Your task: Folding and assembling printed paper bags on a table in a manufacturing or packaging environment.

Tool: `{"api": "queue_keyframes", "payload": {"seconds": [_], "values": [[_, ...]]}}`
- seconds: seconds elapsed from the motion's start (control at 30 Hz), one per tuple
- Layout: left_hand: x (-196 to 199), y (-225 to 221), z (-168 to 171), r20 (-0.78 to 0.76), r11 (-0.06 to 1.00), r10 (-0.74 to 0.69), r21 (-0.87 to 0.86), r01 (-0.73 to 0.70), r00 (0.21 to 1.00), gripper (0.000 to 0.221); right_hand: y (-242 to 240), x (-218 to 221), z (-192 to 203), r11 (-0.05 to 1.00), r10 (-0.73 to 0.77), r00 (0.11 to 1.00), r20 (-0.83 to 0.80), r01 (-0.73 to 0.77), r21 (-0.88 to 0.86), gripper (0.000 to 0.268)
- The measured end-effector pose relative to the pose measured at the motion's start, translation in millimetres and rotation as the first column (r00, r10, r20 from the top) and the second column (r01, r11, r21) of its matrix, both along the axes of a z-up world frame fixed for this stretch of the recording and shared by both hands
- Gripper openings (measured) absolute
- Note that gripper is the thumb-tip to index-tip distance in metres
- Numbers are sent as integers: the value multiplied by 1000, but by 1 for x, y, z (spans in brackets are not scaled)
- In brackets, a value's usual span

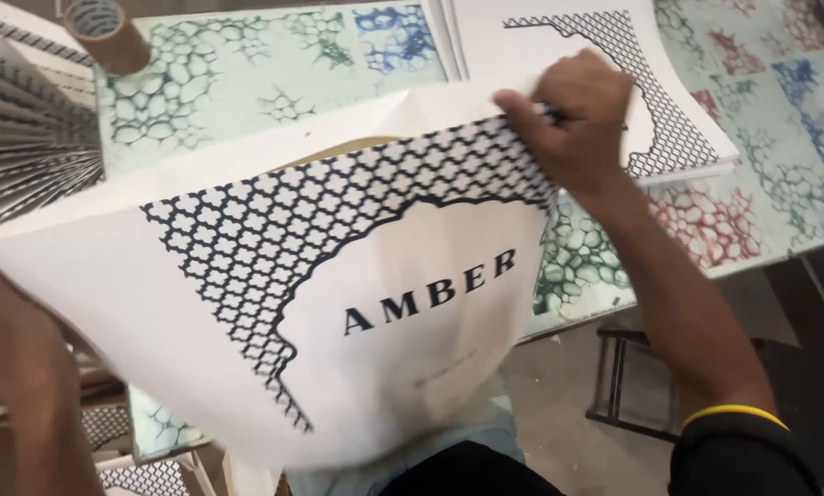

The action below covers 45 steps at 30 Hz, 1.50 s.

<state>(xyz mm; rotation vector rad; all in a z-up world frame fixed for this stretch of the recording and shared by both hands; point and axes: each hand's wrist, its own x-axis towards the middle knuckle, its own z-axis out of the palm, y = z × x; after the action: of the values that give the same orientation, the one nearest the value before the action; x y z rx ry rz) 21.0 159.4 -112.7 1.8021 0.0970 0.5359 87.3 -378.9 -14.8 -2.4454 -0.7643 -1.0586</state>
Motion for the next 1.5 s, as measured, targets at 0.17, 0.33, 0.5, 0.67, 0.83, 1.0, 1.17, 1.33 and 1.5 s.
{"api": "queue_keyframes", "payload": {"seconds": [0.17, 0.33, 0.5, 0.67, 0.83, 1.0, 1.17, 1.33, 1.5], "values": [[53, 10, -66, 22, 934, 74, 350, -77, 997, 43, 25, 24, -53, 991, -136, 929, -345, 130, -40, 65], [84, 17, -158, -154, 896, 175, 435, -93, 972, 43, 15, 52, -160, 985, -75, 918, -390, 8, -171, 60], [80, -3, -207, 171, 402, 39, 899, -172, 985, 41, 10, 40, -263, 935, -281, 803, -526, 104, -340, 40], [81, -75, -131, -73, 433, -156, 891, 135, 985, 42, 22, 33, -277, 948, -310, 776, -549, 206, -244, 36], [96, -67, -159, -425, 405, -153, 796, 449, 892, 46, 24, 32, -288, 928, -371, 760, -534, 285, -238, 27], [75, -42, -184, -137, 385, -68, 910, 153, 988, 40, 37, 23, -284, 896, -434, 786, -439, 328, -298, 20], [71, -47, -188, -175, 350, -3, 922, 165, 984, 41, 42, 24, -285, 890, -444, 817, -368, 354, -287, 26], [68, -51, -175, -203, 380, 12, 907, 184, 979, 33, 50, 22, -288, 875, -480, 804, -350, 410, -257, 37], [74, -44, -182, -164, 355, 14, 923, 149, 986, 42, 44, 19, -295, 879, -470, 792, -390, 460, -127, 26]]}}
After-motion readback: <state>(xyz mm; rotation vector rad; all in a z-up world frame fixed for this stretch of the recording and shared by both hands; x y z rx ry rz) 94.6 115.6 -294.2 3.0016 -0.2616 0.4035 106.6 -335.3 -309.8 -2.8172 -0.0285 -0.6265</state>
